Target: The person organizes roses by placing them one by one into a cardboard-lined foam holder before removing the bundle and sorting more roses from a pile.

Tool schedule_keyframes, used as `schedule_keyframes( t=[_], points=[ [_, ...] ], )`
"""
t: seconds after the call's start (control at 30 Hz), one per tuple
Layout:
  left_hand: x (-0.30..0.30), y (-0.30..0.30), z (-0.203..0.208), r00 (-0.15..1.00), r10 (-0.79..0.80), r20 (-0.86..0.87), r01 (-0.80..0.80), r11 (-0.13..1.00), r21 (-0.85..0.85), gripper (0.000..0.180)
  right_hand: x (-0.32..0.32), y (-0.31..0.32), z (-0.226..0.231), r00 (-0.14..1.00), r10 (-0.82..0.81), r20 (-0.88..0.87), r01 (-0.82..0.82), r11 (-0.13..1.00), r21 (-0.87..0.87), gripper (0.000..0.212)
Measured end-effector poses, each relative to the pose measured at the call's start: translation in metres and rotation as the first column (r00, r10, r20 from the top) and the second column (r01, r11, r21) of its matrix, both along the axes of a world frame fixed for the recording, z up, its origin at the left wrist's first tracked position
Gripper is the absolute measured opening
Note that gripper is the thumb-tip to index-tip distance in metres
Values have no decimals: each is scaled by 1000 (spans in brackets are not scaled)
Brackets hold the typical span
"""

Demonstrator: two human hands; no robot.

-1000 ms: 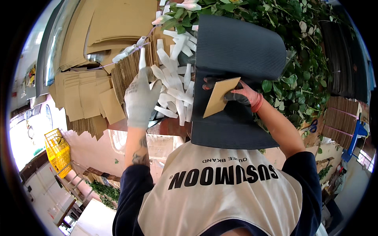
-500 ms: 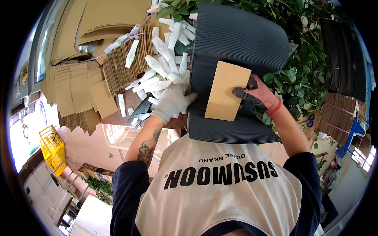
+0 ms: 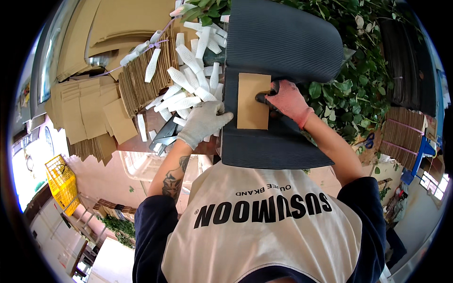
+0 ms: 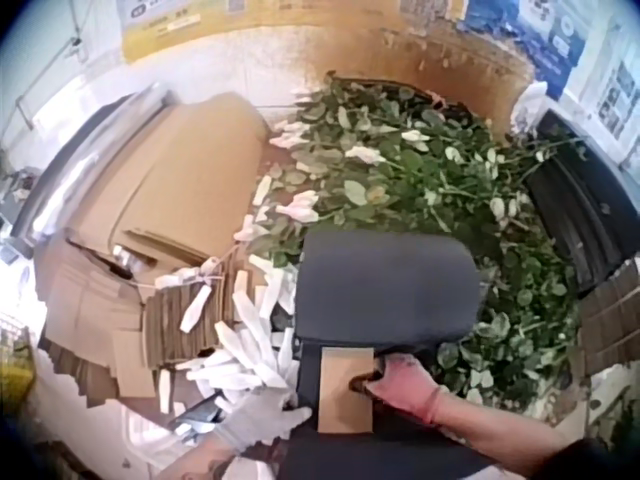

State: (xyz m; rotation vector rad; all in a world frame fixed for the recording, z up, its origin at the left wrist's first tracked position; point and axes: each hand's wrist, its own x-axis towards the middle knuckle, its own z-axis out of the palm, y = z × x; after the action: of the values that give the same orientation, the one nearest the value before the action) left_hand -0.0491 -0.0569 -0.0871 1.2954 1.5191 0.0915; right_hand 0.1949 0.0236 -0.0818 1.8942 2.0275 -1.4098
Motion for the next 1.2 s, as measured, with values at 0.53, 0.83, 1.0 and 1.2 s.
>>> schedule_keyframes(
  t=[0.53, 0.83, 1.0, 1.2],
  points=[
    [6, 10, 8, 986, -129, -102, 121, 989, -81, 39, -7, -4, 37, 987, 144, 75, -142, 990, -25, 33],
    [17, 21, 56, 913, -237, -333, 376, 807, 456, 28, -8, -5, 24, 912, 320, 258, -346, 936, 62, 36],
    [38, 29, 46, 683, -516, -517, 729, 436, 528, 28, -17, -19, 66, 730, 549, 408, -670, 691, 269, 34],
    [31, 18, 27, 687, -474, -551, 722, 361, 590, 28, -39, 16, 88, 725, 355, 591, -611, -65, 789, 34]
  ],
)
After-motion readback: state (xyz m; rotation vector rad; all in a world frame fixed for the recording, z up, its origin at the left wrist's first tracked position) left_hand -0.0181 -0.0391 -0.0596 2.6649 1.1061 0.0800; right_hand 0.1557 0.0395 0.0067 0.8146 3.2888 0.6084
